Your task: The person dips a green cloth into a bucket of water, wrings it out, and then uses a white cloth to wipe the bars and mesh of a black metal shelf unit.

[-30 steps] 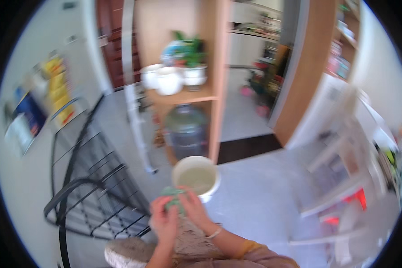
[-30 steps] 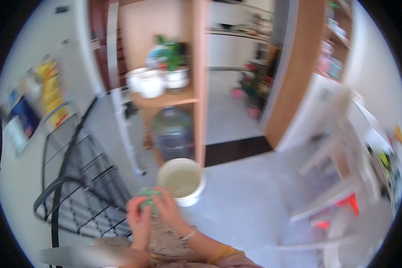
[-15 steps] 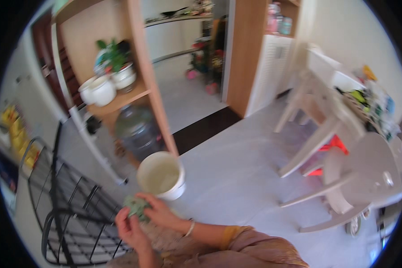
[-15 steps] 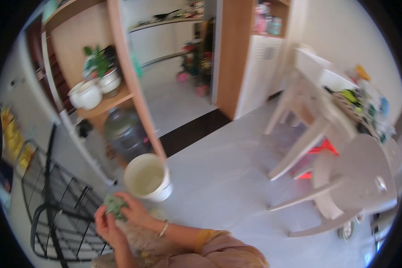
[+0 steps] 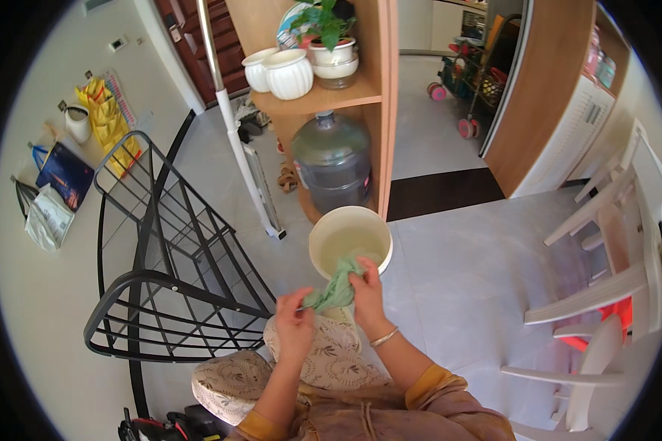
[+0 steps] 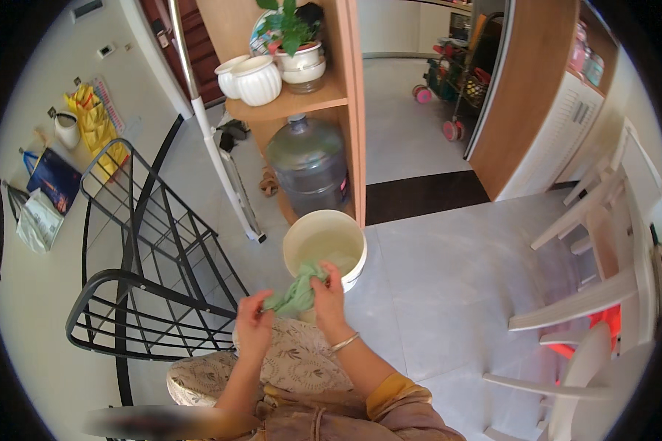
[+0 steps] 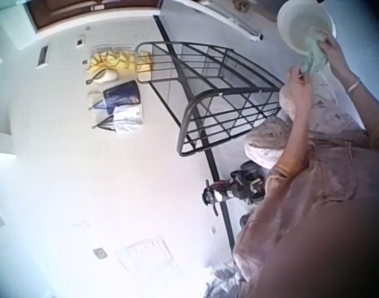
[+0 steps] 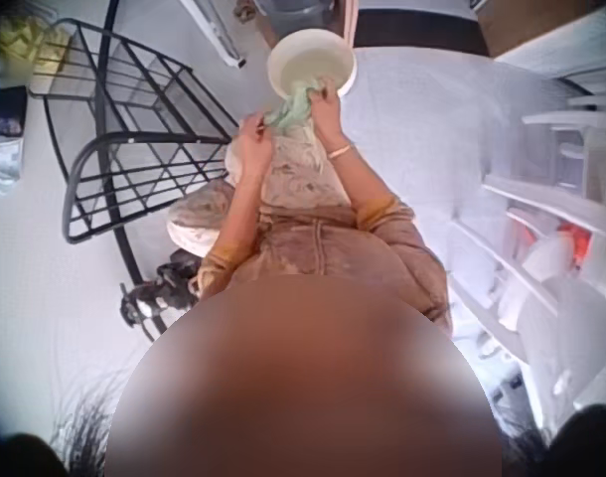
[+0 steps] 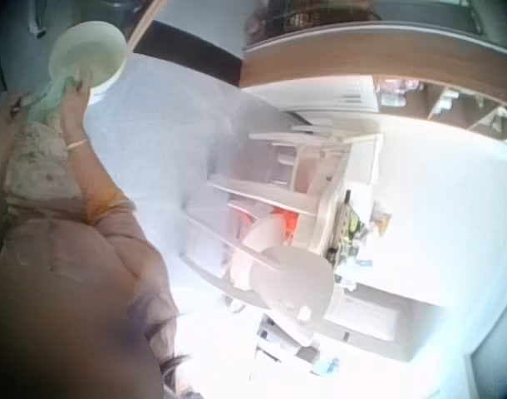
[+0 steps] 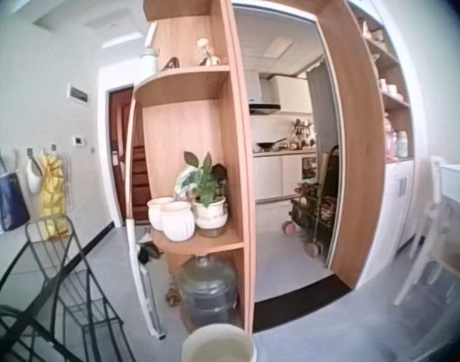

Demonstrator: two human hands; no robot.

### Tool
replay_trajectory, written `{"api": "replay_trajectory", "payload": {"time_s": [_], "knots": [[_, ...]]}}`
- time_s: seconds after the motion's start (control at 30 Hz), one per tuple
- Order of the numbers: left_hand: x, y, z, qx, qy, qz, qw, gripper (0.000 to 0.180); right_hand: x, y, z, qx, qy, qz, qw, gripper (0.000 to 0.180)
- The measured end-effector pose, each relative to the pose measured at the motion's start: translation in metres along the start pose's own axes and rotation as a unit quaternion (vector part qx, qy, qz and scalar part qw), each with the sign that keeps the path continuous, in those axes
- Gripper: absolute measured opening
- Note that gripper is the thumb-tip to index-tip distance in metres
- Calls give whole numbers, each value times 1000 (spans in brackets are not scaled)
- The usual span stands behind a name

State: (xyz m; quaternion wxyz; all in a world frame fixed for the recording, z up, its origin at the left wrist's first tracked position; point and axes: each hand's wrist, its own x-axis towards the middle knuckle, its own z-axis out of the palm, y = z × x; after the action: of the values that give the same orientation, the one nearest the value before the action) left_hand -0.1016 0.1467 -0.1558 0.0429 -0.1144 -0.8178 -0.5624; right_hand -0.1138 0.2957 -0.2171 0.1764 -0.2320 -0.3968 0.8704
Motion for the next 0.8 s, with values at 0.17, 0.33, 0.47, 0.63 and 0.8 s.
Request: {"api": "replay_trajectory", "payload": {"time_s": [0.17,0.33,0.47,0.63,0.8], "knots": [[22,-49,54,45,-70,-55,995,29,69,17,-43,-368,-35,-113,922,25],[46,-84,97,171,-176,-80,966,29,118,32,-73,-583,-101,-170,788,19],[57,-81,122,235,-302,-128,915,57,137,47,-96,-746,-202,-154,616,18],[56,-98,142,321,-345,-46,881,75,158,54,-98,-775,-283,-54,563,19],[59,-98,153,347,-339,-38,873,74,205,76,-101,-756,-311,-95,568,19]]}}
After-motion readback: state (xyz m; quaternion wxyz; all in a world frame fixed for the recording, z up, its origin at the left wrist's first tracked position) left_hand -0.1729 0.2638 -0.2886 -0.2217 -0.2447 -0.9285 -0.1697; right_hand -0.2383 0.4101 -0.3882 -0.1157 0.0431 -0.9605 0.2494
